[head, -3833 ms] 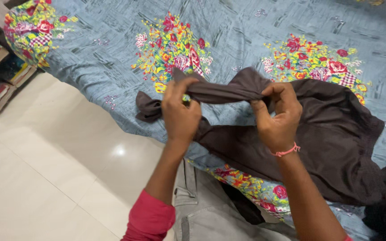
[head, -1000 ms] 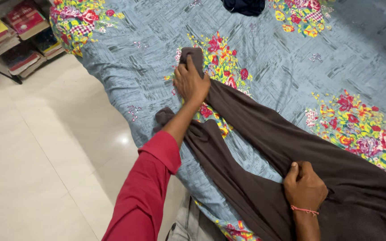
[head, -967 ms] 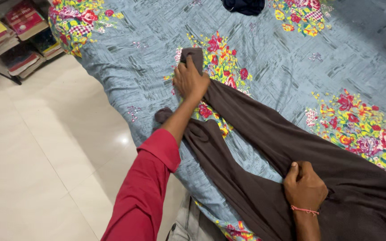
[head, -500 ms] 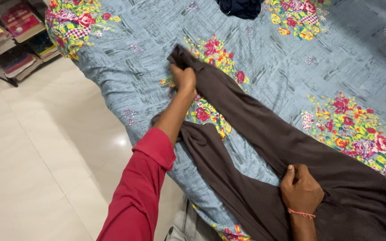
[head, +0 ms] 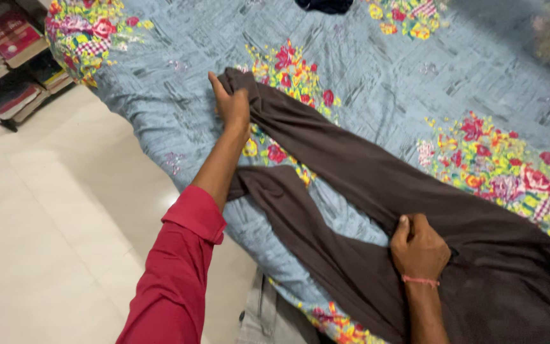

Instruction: The person folds several pairs of trousers by hand on a bed and places them into a stack.

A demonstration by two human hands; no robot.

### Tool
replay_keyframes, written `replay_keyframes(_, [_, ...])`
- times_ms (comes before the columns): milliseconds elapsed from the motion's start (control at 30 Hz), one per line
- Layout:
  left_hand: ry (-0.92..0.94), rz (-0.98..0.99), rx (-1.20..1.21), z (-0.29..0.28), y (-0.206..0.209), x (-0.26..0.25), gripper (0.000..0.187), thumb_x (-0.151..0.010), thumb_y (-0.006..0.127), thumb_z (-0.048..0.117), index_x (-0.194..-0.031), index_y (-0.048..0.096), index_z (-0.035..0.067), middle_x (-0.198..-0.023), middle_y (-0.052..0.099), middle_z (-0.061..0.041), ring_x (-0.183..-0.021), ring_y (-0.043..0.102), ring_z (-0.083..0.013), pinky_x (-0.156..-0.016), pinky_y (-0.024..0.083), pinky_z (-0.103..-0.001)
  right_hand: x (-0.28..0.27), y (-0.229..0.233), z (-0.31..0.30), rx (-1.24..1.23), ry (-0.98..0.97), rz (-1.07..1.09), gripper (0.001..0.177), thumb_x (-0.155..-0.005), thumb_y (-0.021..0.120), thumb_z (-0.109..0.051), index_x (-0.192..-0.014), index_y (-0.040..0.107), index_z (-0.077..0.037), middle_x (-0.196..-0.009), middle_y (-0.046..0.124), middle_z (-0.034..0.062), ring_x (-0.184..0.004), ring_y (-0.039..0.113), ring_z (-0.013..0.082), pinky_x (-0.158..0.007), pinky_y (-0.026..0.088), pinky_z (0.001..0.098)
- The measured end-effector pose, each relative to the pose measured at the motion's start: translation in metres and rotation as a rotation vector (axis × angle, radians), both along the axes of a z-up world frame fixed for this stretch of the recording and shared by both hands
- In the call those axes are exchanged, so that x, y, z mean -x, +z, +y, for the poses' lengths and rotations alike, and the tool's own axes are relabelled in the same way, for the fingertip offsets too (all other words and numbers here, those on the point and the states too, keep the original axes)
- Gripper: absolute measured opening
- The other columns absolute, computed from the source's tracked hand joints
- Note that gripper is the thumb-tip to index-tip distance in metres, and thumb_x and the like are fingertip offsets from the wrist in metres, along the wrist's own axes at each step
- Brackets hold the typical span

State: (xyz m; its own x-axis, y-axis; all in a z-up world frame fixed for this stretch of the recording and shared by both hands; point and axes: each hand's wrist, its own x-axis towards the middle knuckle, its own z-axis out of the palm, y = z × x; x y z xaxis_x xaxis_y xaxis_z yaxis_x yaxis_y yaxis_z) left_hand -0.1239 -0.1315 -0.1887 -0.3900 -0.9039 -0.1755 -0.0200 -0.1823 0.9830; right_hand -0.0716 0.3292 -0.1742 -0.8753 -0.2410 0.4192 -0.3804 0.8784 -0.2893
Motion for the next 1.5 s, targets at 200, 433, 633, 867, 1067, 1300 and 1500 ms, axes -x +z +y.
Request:
replay_keyframes(200, [-0.321,-0.011,0.994,0.091,0.045,-0.07,0.058,-0.092,0.059,0.007,-0.148,0.048,0.001,-0.156,0.048,-0.022,-0.15,0.045,-0.0396,-0.126,0.034,-0.046,0.006,-0.006,0.001,0.019,0.029,0.005,0.02,-0.102,0.068,-0.025,-0.092,0.068,-0.007,-0.077,0.068,0.0163,-0.069,0.066,0.04,-0.062,0.05,0.0509])
replay_keyframes(433, [-1.071,-0.257,1.489,0.147,0.059,-0.168,0.044,-0.078,0.078,0.027,-0.115,0.066,0.007,-0.146,0.051,-0.02,-0.136,0.043,-0.0437,-0.106,0.036,-0.056,-0.015,0.039,0.01,0.293,0.198,-0.323,0.026,-0.095,0.068,-0.023,-0.115,0.066,-0.006,-0.093,0.071,0.0173,-0.084,0.07,0.0368,-0.074,0.054,0.0462])
replay_keyframes(633, [-1.058,-0.359,1.661,0.121,0.079,-0.209,0.035,-0.077,0.073,0.019,-0.107,0.067,0.004,-0.136,0.057,-0.017,-0.136,0.047,-0.0377,-0.106,0.041,-0.051,-0.103,0.054,0.007,0.16,0.453,0.052,0.034,-0.082,0.073,-0.019,-0.112,0.065,-0.005,-0.129,0.062,0.0229,-0.122,0.057,0.0426,-0.103,0.041,0.0516])
replay_keyframes(867, [-0.892,-0.071,1.908,0.107,0.126,-0.239,0.016,-0.081,0.066,0.007,-0.095,0.063,0.003,-0.125,0.067,-0.015,-0.126,0.061,-0.0321,-0.104,0.049,-0.044,-0.124,0.023,0.009,0.227,0.38,-0.023,0.014,-0.094,0.07,-0.013,-0.104,0.063,-0.008,-0.134,0.064,0.0102,-0.13,0.057,0.031,-0.119,0.036,0.0539])
replay_keyframes(1067, [-0.772,-0.112,1.567,0.099,0.15,-0.256,0.03,-0.086,0.061,0.003,-0.116,0.065,0.005,-0.096,0.072,-0.014,-0.086,0.071,-0.0324,-0.075,0.056,-0.042,-0.135,0.047,0.009,0.236,0.538,0.033,0.046,-0.089,0.069,-0.033,-0.125,0.063,-0.003,-0.139,0.057,0.0161,-0.138,0.047,0.0368,-0.119,0.027,0.0602])
replay_keyframes(1300, [-0.709,-0.284,1.754,0.071,0.171,-0.249,0.031,-0.098,0.071,0.035,-0.092,0.061,0.007,-0.081,0.066,-0.011,-0.073,0.068,-0.0316,-0.058,0.051,-0.044,-0.128,0.042,0.005,0.068,0.472,-0.103,0.057,-0.096,0.057,-0.046,-0.14,0.061,-0.009,-0.157,0.045,0.0195,-0.15,0.033,0.0396,-0.122,0.016,0.0629])
replay_keyframes(1500, [-0.32,-0.443,2.133,0.059,0.172,-0.215,0.035,-0.099,0.071,0.042,-0.084,0.06,0.012,-0.08,0.057,-0.006,-0.078,0.064,-0.0237,-0.063,0.048,-0.037,-0.123,0.032,0.007,0.048,0.448,-0.137,0.059,-0.1,0.05,-0.048,-0.143,0.058,-0.009,-0.158,0.044,0.0185,-0.151,0.032,0.0391,-0.122,0.013,0.0652])
